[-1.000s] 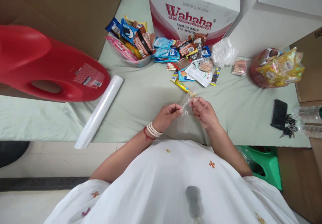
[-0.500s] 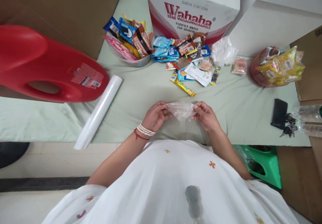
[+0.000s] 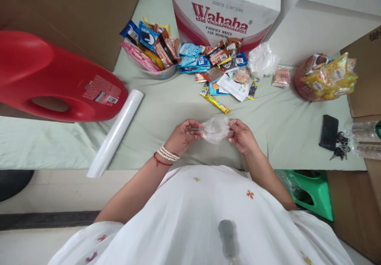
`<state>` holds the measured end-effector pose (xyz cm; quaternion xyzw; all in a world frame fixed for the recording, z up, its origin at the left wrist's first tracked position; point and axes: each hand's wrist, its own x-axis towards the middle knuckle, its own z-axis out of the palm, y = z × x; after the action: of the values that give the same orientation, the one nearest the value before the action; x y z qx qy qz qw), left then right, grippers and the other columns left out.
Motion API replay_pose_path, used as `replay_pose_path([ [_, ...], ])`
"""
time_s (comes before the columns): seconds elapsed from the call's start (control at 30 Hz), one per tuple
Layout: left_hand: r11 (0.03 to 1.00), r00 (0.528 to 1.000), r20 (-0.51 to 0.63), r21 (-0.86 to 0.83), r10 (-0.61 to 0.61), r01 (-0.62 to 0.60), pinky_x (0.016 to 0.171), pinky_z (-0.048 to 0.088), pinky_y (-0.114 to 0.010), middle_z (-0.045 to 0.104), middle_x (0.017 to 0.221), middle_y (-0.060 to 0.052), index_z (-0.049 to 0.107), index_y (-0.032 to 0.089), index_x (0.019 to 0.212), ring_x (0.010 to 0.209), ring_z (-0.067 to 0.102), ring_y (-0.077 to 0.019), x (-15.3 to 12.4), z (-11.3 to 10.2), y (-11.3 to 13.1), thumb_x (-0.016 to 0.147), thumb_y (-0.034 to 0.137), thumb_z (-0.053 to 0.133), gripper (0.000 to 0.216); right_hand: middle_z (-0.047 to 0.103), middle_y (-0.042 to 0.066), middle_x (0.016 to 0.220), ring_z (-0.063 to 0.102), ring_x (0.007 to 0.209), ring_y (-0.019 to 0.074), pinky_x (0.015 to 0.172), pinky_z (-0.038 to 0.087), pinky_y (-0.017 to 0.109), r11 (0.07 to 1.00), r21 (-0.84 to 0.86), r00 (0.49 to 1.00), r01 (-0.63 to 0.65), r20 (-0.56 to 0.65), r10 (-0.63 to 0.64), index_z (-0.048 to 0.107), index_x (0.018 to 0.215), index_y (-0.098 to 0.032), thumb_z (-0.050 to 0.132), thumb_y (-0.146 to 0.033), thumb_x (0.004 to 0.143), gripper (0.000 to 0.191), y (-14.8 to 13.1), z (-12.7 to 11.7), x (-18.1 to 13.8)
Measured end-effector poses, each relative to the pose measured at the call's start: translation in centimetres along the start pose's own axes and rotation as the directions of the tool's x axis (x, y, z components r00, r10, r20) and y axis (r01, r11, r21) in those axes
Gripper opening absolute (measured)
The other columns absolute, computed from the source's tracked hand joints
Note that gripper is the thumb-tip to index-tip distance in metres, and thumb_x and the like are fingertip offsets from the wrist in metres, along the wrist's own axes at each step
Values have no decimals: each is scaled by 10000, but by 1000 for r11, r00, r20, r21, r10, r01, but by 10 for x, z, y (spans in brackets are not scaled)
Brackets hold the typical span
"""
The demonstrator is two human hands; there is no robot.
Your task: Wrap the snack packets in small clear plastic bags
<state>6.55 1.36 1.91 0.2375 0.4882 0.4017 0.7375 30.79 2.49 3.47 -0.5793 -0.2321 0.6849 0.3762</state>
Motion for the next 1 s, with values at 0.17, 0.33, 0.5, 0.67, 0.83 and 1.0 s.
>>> replay_pose_path([
  [0.17,795,813,-168,387,558,-466,771,528,-307,672,893,-31,637,189,788,839,639,-160,-15,-12,7,727,214,751,132,617,-41,676,476,469,83,328,317,171,1000,0,999,4,-38,-4,561,849,-224,798,-404,698,334,5,1,2],
  [0.33,259,677,436,692,593,-673,733,532,-325,717,1249,-128,655,214,1306,933,674,-213,-30,15,8,900,452,673,471,630,-34,737,580,576,125,381,433,195,991,-83,995,101,-5,-101,537,858,-242,791,-478,741,366,8,15,-3],
  [0.5,-81,637,618,744,461,-663,714,508,-311,788,1041,-72,735,242,1148,878,707,-193,-14,15,-5,1020,281,477,291,662,-18,788,639,679,147,425,483,196,982,-141,992,123,7,-124,547,861,-240,809,-484,731,381,2,12,1],
  [0.67,-265,465,797,578,386,-771,839,500,-381,802,1079,-53,749,263,1007,958,665,-210,-24,-24,-5,957,152,513,266,692,-7,793,671,659,132,412,451,165,993,-110,997,39,-61,-46,539,855,-227,808,-440,722,369,-2,-6,12],
  [0.83,-233,604,778,628,170,-743,788,468,-407,795,1064,-70,712,210,802,938,653,-244,-39,-56,5,806,69,554,212,669,-31,698,605,506,96,359,377,160,994,-99,993,50,-99,-60,531,834,-222,812,-432,713,371,-1,-16,16],
  [1.0,237,732,436,751,523,-617,793,522,-375,762,916,-51,704,230,792,815,655,-204,-48,-34,18,860,111,509,239,680,-30,689,504,448,74,351,321,176,966,-165,980,198,0,-200,554,830,-227,807,-456,728,357,2,-12,12],
])
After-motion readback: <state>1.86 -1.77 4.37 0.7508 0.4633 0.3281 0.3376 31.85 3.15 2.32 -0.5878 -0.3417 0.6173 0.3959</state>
